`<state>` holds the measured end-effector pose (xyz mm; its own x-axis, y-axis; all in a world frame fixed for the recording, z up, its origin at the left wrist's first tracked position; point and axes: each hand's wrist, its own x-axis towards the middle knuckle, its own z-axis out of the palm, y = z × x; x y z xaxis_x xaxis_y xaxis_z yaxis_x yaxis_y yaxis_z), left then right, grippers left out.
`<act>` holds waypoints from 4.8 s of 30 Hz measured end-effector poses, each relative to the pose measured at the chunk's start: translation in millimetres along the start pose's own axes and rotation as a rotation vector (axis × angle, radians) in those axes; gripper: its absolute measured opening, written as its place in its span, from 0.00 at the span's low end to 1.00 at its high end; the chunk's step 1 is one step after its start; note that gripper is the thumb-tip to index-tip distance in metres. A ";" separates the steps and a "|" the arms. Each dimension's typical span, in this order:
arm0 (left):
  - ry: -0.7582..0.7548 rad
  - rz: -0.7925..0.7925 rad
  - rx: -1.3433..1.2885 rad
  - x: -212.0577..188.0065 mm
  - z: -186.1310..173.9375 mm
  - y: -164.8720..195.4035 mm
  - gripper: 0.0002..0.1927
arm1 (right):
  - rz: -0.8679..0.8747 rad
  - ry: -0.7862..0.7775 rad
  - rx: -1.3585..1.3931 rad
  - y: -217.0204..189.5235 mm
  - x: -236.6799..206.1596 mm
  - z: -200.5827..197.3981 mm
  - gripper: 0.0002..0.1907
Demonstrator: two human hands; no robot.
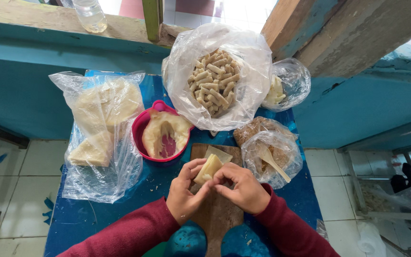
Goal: The person places thin dough wrappers on a wooden board, spoons brown filling from a plastic bag onto each wrapper, folds the wrappers closed by hand, and sets the finished folded pastries into a large plastic bag holding others.
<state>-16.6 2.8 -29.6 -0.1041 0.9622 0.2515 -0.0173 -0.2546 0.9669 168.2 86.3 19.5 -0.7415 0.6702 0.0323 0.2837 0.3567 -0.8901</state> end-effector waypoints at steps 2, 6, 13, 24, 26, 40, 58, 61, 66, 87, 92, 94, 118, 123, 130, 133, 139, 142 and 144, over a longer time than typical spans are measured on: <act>0.027 -0.051 0.000 -1.6 1.1 -0.7 0.25 | 0.038 -0.018 0.027 2.8 -1.4 -0.5 0.06; 0.050 -0.023 0.035 -3.1 0.6 -4.5 0.22 | 0.071 -0.003 0.187 16.4 -4.2 -4.5 0.05; 0.097 -0.066 -0.097 -2.2 1.1 -10.1 0.19 | 0.168 0.217 0.603 43.1 2.8 1.8 0.12; 0.127 -0.119 -0.053 -1.8 0.9 -17.9 0.13 | 0.228 0.316 0.728 55.8 3.1 9.5 0.10; 0.100 -0.141 -0.007 -3.1 -0.1 -20.4 0.11 | 0.172 0.315 0.667 47.0 2.9 11.2 0.10; -0.005 -0.089 -0.272 -8.9 -2.0 -29.5 0.15 | 0.001 0.223 -0.005 9.9 5.3 1.3 0.21; -0.063 -0.364 -0.861 -1.8 3.2 -33.5 0.31 | -0.312 0.329 -0.369 -32.5 -3.0 2.2 0.28; -0.082 -0.319 -0.812 -1.8 0.0 -32.1 0.33 | -0.317 0.217 -0.390 -32.8 -3.7 -7.9 0.24; -0.115 -0.283 -0.594 -1.7 0.9 -31.4 0.36 | -0.344 0.260 -0.480 -27.5 -2.1 -8.1 0.15; -0.257 -0.331 0.170 2.6 -3.6 -1.5 0.15 | 0.329 -0.102 0.456 30.1 -6.5 -16.0 0.17; -0.403 -0.362 0.248 5.9 -8.9 2.2 0.13 | 0.255 0.026 0.485 25.3 -4.8 -20.2 0.09; -0.457 -0.365 0.250 6.2 -11.3 3.4 0.13 | 0.286 0.077 0.388 22.9 -2.9 -22.7 0.08; -0.937 -0.055 0.236 -9.9 -23.9 19.8 0.13 | 0.244 0.141 -0.134 12.1 -7.2 -12.5 0.07; -0.614 0.225 0.622 -14.8 -4.9 38.8 0.17 | 0.096 0.144 0.106 4.9 -8.8 -25.8 0.08; 0.019 0.226 0.393 0.4 -2.9 35.1 0.20 | 0.170 -0.061 0.479 10.2 -11.7 -25.2 0.09; -0.044 -0.055 0.190 6.1 1.1 15.7 0.13 | 0.194 -0.031 0.521 17.5 -9.1 -21.4 0.09; 0.006 -0.276 0.188 15.1 1.7 -11.9 0.12 | 0.207 0.194 0.318 31.5 5.5 -6.7 0.12; 0.049 -0.234 0.324 17.6 1.9 -15.0 0.09 | 0.106 0.299 -0.019 33.3 10.9 0.7 0.13; 0.073 -0.207 0.352 20.7 2.3 -15.6 0.09 | 0.042 0.345 -0.156 33.3 16.6 5.3 0.14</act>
<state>-16.2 26.9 -39.4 -0.2043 0.9771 0.0586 0.2944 0.0043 0.9557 162.1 105.9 -12.1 -0.4861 0.8567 0.1724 0.4186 0.4014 -0.8146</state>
